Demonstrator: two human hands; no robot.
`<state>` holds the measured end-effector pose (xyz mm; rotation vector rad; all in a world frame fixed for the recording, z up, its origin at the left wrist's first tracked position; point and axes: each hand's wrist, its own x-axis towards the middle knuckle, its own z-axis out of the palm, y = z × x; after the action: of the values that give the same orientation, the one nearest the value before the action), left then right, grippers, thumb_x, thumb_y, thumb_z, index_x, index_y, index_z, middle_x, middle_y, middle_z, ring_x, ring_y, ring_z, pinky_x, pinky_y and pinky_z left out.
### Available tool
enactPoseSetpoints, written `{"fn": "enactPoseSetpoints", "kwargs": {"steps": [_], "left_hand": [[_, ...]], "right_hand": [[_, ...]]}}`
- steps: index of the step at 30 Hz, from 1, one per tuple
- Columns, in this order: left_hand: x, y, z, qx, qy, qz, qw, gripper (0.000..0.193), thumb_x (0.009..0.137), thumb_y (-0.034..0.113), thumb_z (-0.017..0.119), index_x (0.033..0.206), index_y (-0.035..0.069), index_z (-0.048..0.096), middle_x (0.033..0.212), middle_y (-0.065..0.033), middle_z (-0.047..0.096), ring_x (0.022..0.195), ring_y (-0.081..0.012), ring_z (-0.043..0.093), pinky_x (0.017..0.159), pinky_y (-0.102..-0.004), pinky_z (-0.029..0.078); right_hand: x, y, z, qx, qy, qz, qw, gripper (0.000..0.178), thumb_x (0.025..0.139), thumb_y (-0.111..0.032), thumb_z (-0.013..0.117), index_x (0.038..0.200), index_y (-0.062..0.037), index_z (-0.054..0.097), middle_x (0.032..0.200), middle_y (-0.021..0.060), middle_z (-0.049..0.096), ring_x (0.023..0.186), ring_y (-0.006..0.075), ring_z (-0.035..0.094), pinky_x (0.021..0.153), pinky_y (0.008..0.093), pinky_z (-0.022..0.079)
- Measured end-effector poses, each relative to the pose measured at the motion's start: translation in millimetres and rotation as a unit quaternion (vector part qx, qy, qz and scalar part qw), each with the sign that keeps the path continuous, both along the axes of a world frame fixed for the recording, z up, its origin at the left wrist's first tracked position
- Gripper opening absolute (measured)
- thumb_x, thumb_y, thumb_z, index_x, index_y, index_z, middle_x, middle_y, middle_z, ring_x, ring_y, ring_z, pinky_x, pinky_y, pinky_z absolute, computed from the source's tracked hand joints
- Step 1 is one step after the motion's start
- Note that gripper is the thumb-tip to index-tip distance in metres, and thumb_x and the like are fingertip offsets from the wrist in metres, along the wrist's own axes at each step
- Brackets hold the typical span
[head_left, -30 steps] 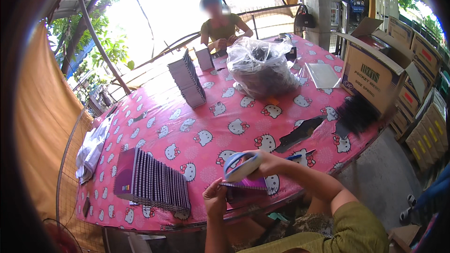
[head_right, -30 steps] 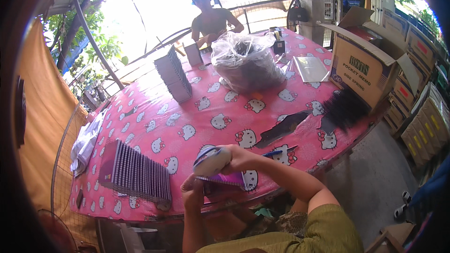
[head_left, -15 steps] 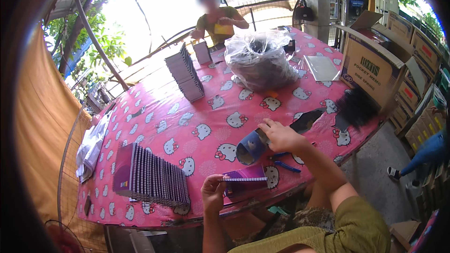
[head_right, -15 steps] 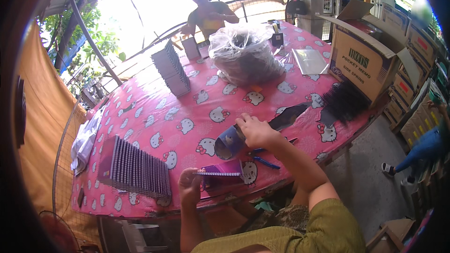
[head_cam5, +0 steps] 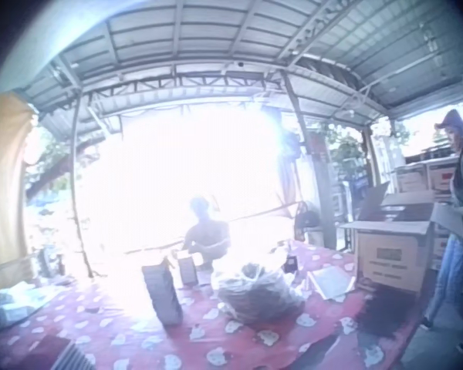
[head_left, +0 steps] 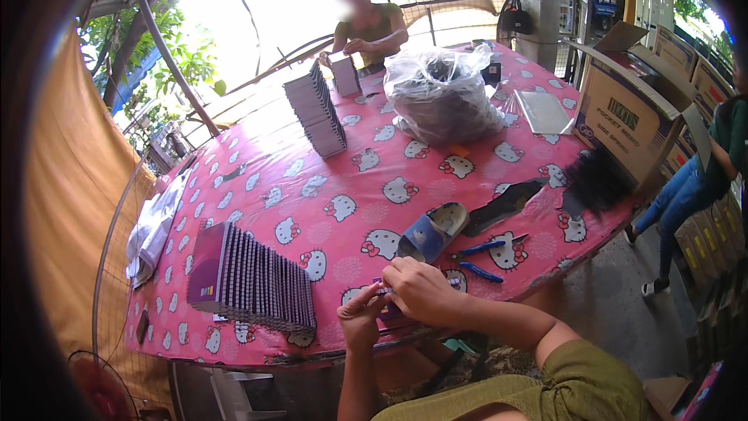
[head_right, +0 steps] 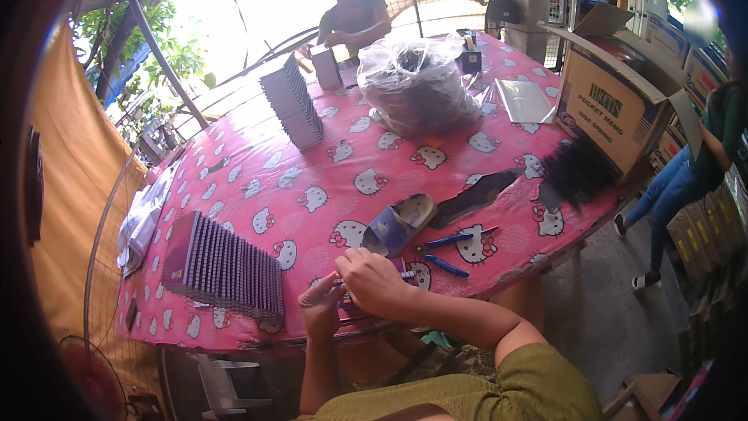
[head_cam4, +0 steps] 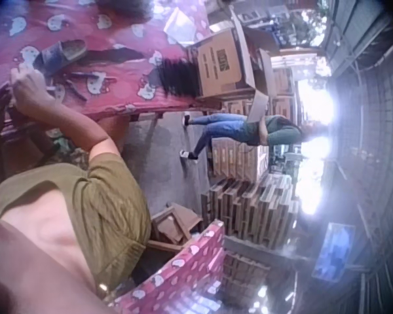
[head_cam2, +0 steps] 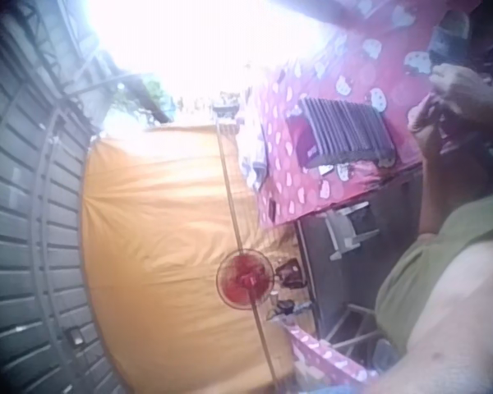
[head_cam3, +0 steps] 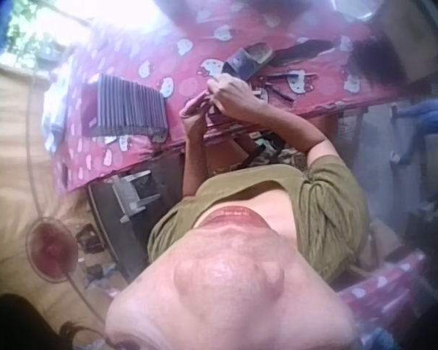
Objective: The person assembles small purple notebooks by aligning covers with the spiral binding and trimming the wire binding using pliers.
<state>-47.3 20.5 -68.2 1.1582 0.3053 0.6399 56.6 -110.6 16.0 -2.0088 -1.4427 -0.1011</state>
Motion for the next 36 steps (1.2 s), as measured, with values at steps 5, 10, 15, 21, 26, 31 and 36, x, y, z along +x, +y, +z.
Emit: {"fn": "enactPoseSetpoints", "kwargs": {"steps": [5,10,15,21,26,31,36], "left_hand": [[-2,-1,6,0.045,0.006,0.017,0.999,0.029,0.074,-0.015,0.065,0.101,-0.004,0.068,0.095,-0.0142,0.068,0.084,-0.0181,0.066,0.077,-0.0280,0.054],[-9,8,-2,0.028,-0.015,0.025,0.999,0.029,0.073,-0.015,0.066,0.100,-0.004,0.068,0.095,-0.0136,0.069,0.084,-0.0177,0.066,0.077,-0.0282,0.054],[0,1,3,0.058,-0.003,0.026,0.998,0.026,0.074,-0.013,0.066,0.099,-0.004,0.068,0.092,-0.0121,0.069,0.082,-0.0160,0.064,0.073,-0.0272,0.052],[1,4,11,0.015,-0.017,-0.049,0.999,0.039,0.074,-0.013,0.068,0.112,-0.003,0.059,0.107,-0.0116,0.062,0.081,-0.0120,0.060,0.067,-0.0213,0.051],[19,-3,30,0.091,-0.086,0.003,0.992,0.022,0.072,-0.016,0.069,0.089,-0.004,0.060,0.099,-0.0159,0.064,0.087,-0.0166,0.064,0.072,-0.0238,0.055],[18,-18,72,0.264,-0.145,0.177,0.937,0.020,0.072,-0.012,0.072,0.085,-0.002,0.060,0.093,-0.0161,0.064,0.085,-0.0155,0.064,0.071,-0.0241,0.055],[19,-21,71,0.340,-0.116,0.224,0.906,0.019,0.071,-0.005,0.076,0.082,-0.002,0.060,0.088,-0.0162,0.066,0.080,-0.0157,0.065,0.067,-0.0245,0.055]], "right_hand": [[-7,2,-3,-0.022,-0.053,-0.005,0.998,0.015,0.079,-0.018,0.063,0.081,-0.0033,0.058,0.082,0.0121,0.057,0.080,0.0285,0.059,0.071,0.0378,0.048],[-11,-8,18,-0.089,-0.032,-0.024,0.995,0.024,0.080,-0.025,0.065,0.082,-0.0020,0.059,0.085,0.0128,0.060,0.083,0.0288,0.061,0.071,0.0376,0.049],[0,-4,21,-0.218,0.007,0.007,0.976,0.036,0.080,-0.035,0.067,0.090,-0.0005,0.060,0.091,0.0154,0.061,0.090,0.0309,0.061,0.076,0.0382,0.049],[43,-43,14,0.173,0.031,-0.070,0.982,0.030,0.075,-0.020,0.072,0.094,-0.0002,0.061,0.092,0.0168,0.063,0.089,0.0349,0.059,0.078,0.0414,0.047],[93,-116,-55,0.004,-0.013,-0.216,0.976,0.050,0.080,-0.034,0.069,0.115,-0.0003,0.056,0.116,0.0177,0.057,0.111,0.0339,0.052,0.094,0.0434,0.040],[70,-112,-89,-0.142,-0.086,-0.240,0.956,0.057,0.085,-0.041,0.061,0.125,-0.0017,0.050,0.121,0.0156,0.054,0.115,0.0332,0.048,0.097,0.0475,0.034],[58,-113,-59,-0.009,0.100,-0.206,0.973,0.042,0.087,-0.030,0.059,0.119,-0.0025,0.054,0.106,0.0161,0.059,0.100,0.0324,0.055,0.087,0.0425,0.042]]}}
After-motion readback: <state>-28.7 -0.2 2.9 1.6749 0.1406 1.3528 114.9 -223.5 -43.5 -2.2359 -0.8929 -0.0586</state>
